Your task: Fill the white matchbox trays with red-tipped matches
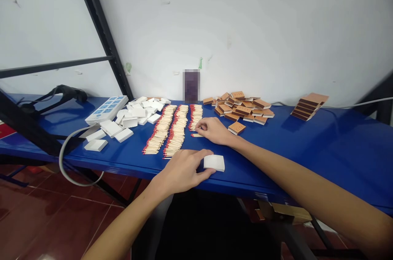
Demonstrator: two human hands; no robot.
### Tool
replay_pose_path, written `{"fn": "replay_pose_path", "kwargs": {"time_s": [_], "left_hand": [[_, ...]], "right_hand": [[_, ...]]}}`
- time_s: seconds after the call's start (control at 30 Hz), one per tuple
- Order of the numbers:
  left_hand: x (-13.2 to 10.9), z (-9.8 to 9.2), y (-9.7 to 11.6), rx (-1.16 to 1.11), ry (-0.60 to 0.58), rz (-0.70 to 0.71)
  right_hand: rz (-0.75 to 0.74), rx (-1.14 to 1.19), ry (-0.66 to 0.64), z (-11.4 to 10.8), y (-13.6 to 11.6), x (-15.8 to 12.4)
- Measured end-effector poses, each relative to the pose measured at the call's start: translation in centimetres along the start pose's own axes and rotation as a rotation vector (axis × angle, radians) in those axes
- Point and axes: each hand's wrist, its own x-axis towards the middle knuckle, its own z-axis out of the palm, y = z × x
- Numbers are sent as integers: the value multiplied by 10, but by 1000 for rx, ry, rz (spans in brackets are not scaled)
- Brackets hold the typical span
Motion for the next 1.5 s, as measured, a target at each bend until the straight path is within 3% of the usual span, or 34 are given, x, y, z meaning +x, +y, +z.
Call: {"fn": "replay_pose_path", "kwargs": {"time_s": [0.43,0.63,0.93,1.5], "left_hand": [[0,0,-1,18,-7,13],[0,0,-1,23,-10,13],[1,0,1,30,-16,3],[0,0,1,29,-10,4]], "right_hand": [[28,175,-153,-13,-2,-1],[-23,146,-72,-13,-1,-3],[-142,115,-142,-10,7,0],[-28,-51,-48,-1,2,9]]}}
